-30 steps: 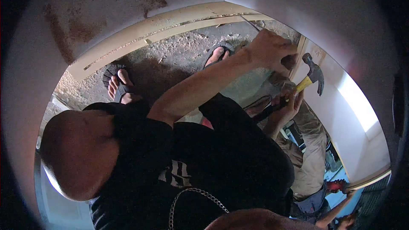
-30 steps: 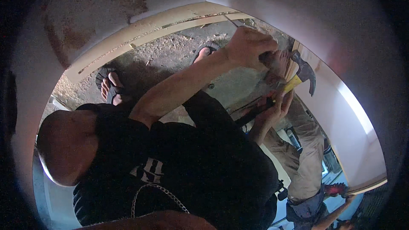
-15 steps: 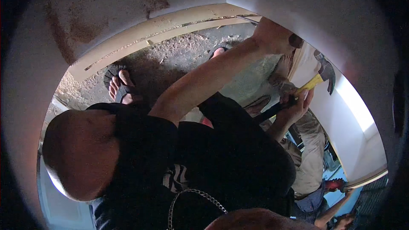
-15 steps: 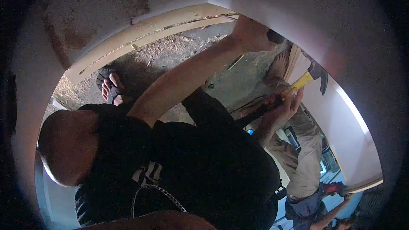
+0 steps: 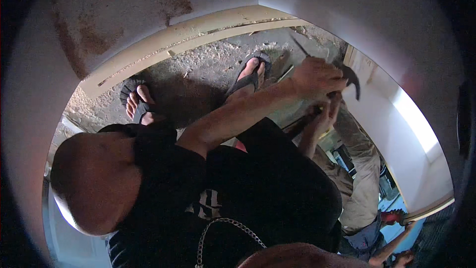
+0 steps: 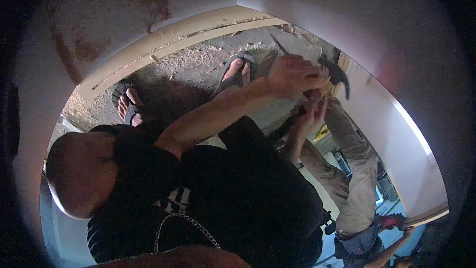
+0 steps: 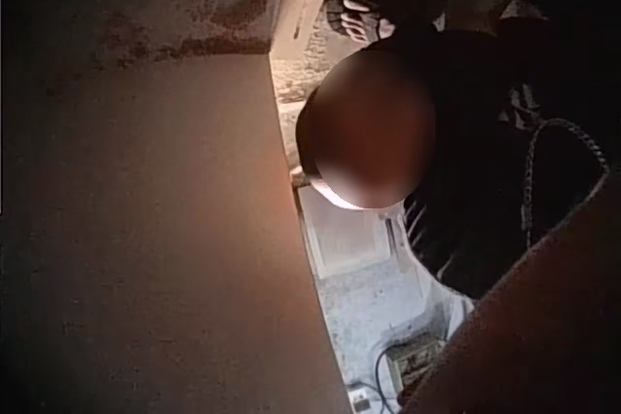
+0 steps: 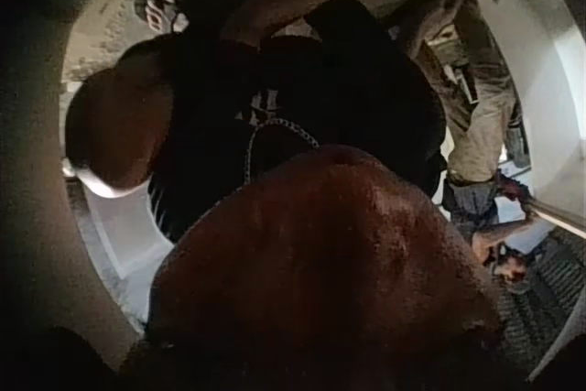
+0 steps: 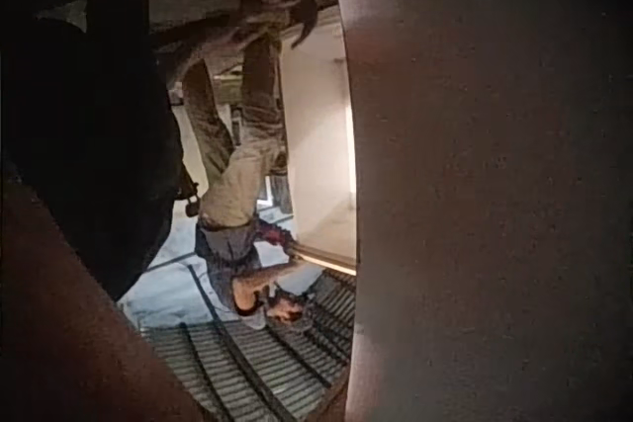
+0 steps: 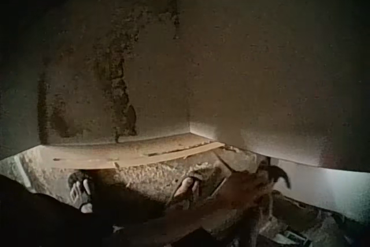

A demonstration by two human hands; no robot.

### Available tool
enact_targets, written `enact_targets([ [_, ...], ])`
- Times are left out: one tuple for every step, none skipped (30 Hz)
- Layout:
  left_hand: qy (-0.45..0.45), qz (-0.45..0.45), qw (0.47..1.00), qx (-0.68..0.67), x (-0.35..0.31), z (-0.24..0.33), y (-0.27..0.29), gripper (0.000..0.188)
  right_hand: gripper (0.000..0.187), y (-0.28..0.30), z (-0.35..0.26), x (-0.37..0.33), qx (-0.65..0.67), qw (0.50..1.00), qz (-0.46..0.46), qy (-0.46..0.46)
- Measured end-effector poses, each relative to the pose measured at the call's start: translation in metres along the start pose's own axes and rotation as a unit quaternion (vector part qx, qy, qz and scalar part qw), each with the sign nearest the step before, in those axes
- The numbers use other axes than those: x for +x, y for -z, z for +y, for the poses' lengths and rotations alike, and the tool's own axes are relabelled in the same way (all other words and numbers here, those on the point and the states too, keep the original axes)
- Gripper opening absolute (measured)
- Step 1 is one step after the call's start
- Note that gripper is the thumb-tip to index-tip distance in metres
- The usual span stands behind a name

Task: The person uses a hammer and a screwdriver to pry a wooden door frame away from the floor and wall, hitting the screwdriver with the hammer to wedge it behind the wood.

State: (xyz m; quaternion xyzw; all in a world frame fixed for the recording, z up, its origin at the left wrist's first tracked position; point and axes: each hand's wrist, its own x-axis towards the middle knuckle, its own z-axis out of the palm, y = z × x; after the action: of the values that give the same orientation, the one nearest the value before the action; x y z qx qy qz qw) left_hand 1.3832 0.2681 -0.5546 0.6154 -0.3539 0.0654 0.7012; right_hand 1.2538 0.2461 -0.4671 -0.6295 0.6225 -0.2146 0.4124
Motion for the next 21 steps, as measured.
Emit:
enact_targets([
  [0.012, 0.019, 0.999, -0.026, 0.009, -0.007, -0.003, 0.04, 0.049, -0.007, 0.01, -0.002, 0.012, 0.999, -0.015, -0.025],
  [0.024, 0.038, 0.998, -0.052, 0.017, -0.013, -0.004, 0.041, 0.049, -0.009, 0.024, 0.0, 0.035, 0.998, -0.022, -0.042],
  [0.037, 0.025, 0.997, -0.064, 0.023, -0.02, -0.001, 0.04, 0.048, -0.009, 0.042, 0.001, 0.057, 0.996, -0.027, -0.059],
  [0.051, 0.013, 0.996, -0.071, 0.027, -0.03, 0.006, 0.039, 0.048, -0.012, 0.054, 0.003, 0.08, 0.993, -0.039, -0.077],
  [0.064, -0.002, 0.994, -0.083, 0.032, -0.035, 0.014, 0.039, 0.049, -0.014, 0.059, 0.001, 0.082, 0.991, -0.036, -0.101],
  [0.052, 0.028, 0.993, -0.101, 0.037, -0.035, 0.021, 0.028, 0.049, -0.016, 0.064, -0.001, 0.084, 0.988, -0.032, -0.126],
  [0.058, 0.046, 0.992, -0.098, 0.037, -0.036, 0.02, 0.026, 0.049, -0.018, 0.067, -0.003, 0.084, 0.985, -0.032, -0.149],
  [0.063, 0.064, 0.991, -0.094, 0.037, -0.037, 0.019, 0.025, 0.053, -0.017, 0.072, -0.005, 0.091, 0.981, -0.03, -0.168],
  [0.068, 0.082, 0.99, -0.091, 0.038, -0.038, 0.017, 0.024, 0.054, -0.017, 0.075, -0.005, 0.098, 0.979, -0.039, -0.175],
  [0.078, 0.085, 0.988, -0.098, 0.037, -0.04, 0.015, 0.023, 0.055, -0.015, 0.078, -0.004, 0.105, 0.976, -0.047, -0.182],
  [0.088, 0.088, 0.986, -0.106, 0.037, -0.043, 0.013, 0.022, 0.056, -0.013, 0.082, -0.004, 0.112, 0.974, -0.054, -0.19],
  [0.098, 0.091, 0.984, -0.114, 0.035, -0.044, 0.012, 0.022, 0.056, -0.011, 0.088, -0.003, 0.121, 0.973, -0.054, -0.188],
  [0.113, 0.079, 0.985, -0.107, 0.032, -0.046, 0.01, 0.021, 0.055, -0.015, 0.085, -0.003, 0.11, 0.975, -0.041, -0.191],
  [0.127, 0.066, 0.985, -0.1, 0.028, -0.048, 0.009, 0.025, 0.054, -0.02, 0.082, -0.004, 0.099, 0.976, -0.028, -0.193],
  [0.141, 0.053, 0.984, -0.093, 0.026, -0.05, 0.007, 0.032, 0.053, -0.023, 0.08, -0.005, 0.087, 0.977, -0.016, -0.195],
  [0.128, 0.058, 0.985, -0.099, 0.028, -0.049, 0.007, 0.031, 0.053, -0.022, 0.081, -0.005, 0.099, 0.976, -0.033, -0.192],
  [0.116, 0.062, 0.986, -0.104, 0.032, -0.049, 0.006, 0.03, 0.053, -0.02, 0.083, -0.005, 0.111, 0.974, -0.051, -0.189],
  [0.103, 0.067, 0.987, -0.109, 0.034, -0.049, 0.007, 0.029, 0.053, -0.019, 0.085, -0.005, 0.123, 0.972, -0.07, -0.186],
  [0.1, 0.02, 0.992, -0.078, 0.034, -0.046, 0.01, 0.029, 0.054, -0.02, 0.083, -0.007, 0.124, 0.973, -0.065, -0.183],
  [0.097, -0.026, 0.994, -0.048, 0.03, -0.042, 0.014, 0.03, 0.054, -0.02, 0.082, -0.009, 0.125, 0.974, -0.06, -0.181],
  [0.094, -0.072, 0.993, -0.016, 0.027, -0.038, 0.02, 0.031, 0.055, -0.021, 0.08, -0.011, 0.126, 0.974, -0.056, -0.178],
])
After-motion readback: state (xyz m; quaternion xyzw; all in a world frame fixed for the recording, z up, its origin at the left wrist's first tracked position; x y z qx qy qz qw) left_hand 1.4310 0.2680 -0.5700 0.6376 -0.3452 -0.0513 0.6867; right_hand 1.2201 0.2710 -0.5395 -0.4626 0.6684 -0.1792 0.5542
